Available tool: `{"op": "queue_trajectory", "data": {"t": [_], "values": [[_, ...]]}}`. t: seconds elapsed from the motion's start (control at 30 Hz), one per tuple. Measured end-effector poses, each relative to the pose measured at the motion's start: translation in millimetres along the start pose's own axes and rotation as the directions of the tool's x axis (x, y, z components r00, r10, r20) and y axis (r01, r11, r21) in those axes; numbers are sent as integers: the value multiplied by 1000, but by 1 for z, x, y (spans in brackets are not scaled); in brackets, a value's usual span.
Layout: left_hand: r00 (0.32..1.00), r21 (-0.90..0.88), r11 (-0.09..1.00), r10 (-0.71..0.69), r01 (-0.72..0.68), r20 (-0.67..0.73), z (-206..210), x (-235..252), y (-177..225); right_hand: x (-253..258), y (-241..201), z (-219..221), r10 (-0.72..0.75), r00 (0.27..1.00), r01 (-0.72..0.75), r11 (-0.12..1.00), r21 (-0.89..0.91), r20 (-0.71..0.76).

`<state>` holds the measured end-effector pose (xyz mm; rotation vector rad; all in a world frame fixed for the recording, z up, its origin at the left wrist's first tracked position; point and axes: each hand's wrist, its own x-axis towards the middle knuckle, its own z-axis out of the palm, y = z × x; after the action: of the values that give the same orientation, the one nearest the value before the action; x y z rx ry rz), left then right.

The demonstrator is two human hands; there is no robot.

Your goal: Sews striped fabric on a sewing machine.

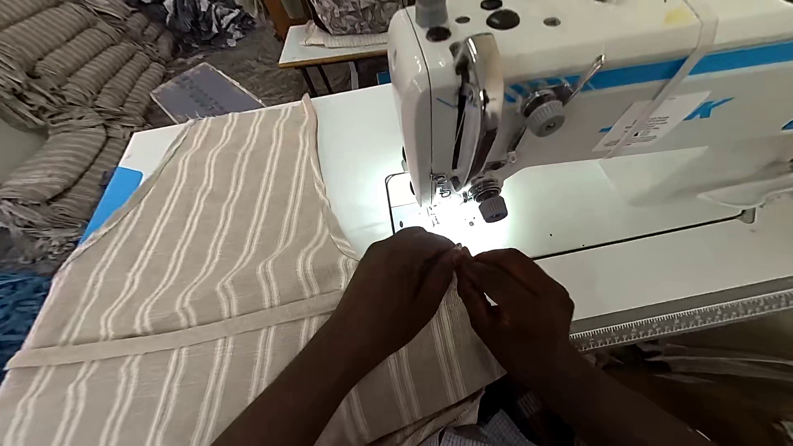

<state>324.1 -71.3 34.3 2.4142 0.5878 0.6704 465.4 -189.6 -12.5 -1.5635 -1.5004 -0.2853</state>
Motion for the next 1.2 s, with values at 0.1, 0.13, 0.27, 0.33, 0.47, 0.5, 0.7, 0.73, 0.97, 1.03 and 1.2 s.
{"op": "queue_trajectory", "data": {"t": [0.1,0.13,0.27,0.33,0.47,0.5,0.7,0.73,0.97,1.03,1.2], "values": [[993,205,974,82,-98,87,18,7,-40,-11,-2,-1,80,943,-59,995,-76,323],[993,212,975,45,-67,105,21,7,-49,-11,-2,-7,84,900,-62,996,-65,428],[951,219,942,-284,252,125,16,19,-46,15,23,-22,11,853,-55,996,68,521],[912,218,901,-401,375,90,15,27,-41,24,47,-13,-179,853,204,979,3,490],[980,306,932,-195,194,-30,18,0,-24,28,65,0,-305,818,354,935,-9,488],[999,324,945,-38,37,-4,19,-15,-18,32,69,1,-303,831,342,940,2,466],[968,257,948,132,-186,216,26,-50,-26,35,71,6,-243,862,267,964,9,445],[968,245,951,136,-187,210,24,-50,-28,33,70,6,-239,863,267,964,1,446],[970,237,952,151,-195,189,24,-14,-51,37,70,15,-67,862,186,964,-191,502],[973,239,954,137,-181,187,22,-9,-54,40,73,18,-54,856,176,965,-192,514],[972,269,943,152,-196,177,23,-11,-56,34,76,-9,-61,871,112,991,-78,488]]}}
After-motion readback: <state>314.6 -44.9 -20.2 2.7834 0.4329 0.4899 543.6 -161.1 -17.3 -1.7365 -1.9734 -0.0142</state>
